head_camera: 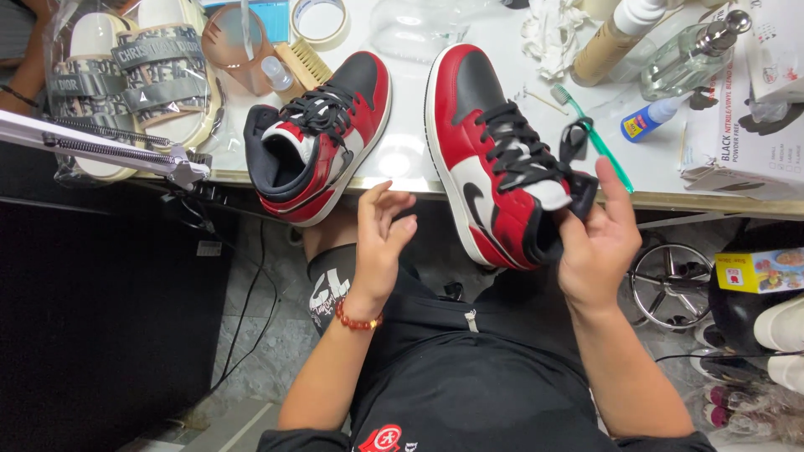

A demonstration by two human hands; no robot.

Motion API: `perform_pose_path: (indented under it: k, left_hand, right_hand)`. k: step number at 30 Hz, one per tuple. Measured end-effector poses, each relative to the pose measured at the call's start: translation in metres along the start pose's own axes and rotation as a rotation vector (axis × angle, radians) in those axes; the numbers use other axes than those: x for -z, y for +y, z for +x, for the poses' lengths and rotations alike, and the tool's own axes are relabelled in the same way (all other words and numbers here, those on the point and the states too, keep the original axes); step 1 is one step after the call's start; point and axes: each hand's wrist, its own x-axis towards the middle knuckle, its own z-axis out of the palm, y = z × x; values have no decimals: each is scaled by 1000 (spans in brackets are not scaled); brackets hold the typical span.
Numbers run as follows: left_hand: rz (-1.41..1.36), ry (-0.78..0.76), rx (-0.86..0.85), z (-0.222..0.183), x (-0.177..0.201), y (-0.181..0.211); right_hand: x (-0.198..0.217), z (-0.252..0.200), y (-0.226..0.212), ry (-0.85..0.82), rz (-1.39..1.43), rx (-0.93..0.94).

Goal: Applying glue to the sole of a sneaker to repair it.

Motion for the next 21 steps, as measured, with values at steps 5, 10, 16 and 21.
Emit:
perform_pose_path:
  k: [5, 10, 16, 21]
  left_hand:
    - [-338, -144, 57, 21, -26, 37]
    - [-343, -226, -25, -1, -37, 21]
    - [-328, -201, 0, -18, -46, 29]
    - [-318, -226, 22, -23, -47, 26]
  right_hand:
    - [21, -47, -12, 9, -9, 33]
    - [41, -79, -14, 2, -36, 60]
    - [65, -97, 9, 31, -58, 136]
    - [68, -103, 13, 14, -65, 237]
